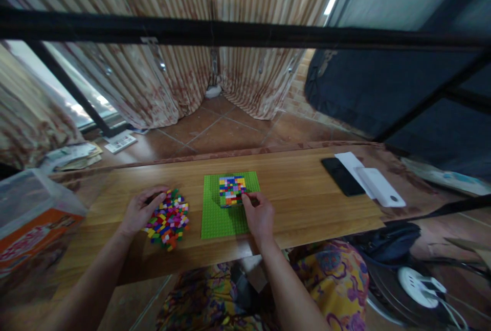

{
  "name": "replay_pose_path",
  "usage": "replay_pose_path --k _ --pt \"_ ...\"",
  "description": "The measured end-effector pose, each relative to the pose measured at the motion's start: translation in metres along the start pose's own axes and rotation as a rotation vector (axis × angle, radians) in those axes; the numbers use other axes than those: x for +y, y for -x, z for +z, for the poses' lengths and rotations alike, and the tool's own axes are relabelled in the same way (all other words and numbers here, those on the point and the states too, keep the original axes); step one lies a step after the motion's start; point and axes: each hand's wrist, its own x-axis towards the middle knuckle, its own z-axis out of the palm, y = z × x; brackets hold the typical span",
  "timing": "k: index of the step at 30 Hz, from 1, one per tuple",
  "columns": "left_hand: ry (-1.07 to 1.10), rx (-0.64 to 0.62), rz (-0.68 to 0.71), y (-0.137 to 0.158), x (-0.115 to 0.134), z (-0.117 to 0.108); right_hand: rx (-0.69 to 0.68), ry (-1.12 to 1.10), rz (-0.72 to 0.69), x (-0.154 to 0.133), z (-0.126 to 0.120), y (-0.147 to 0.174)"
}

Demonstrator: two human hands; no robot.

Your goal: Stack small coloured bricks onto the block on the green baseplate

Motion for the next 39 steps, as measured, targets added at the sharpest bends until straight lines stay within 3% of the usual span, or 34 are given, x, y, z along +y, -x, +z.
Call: replay_pose_path --k 7,12,15,19,27,39 --pt "-0.036 -0.019 -0.002 -0.003 0.003 -0.002 0.069 0.052 -0.146 0.022 -0.034 -0.012" --pt "-0.15 -0.106 0.068 -0.004 0.016 -0.002 0.116 0.385 -0.322 0.046 -0.075 -0.052" --pt "-0.232 -0.145 0.119 -0.003 0.023 0.0 0.105 0.571 -0.454 0.07 -0.088 -0.072" --pt "-0.377 -0.191 0.133 -0.001 0.034 0.003 0.176 0.688 -0.516 0.09 -0.09 -0.082" --pt "-0.688 -0.246 0.075 -0.002 0.066 0.014 0.193 0.699 -0.556 0.091 -0.091 -0.078" --pt "-0.717 -0.248 0.06 -0.002 0.07 0.025 0.196 0.696 -0.535 0.088 -0.09 -0.075"
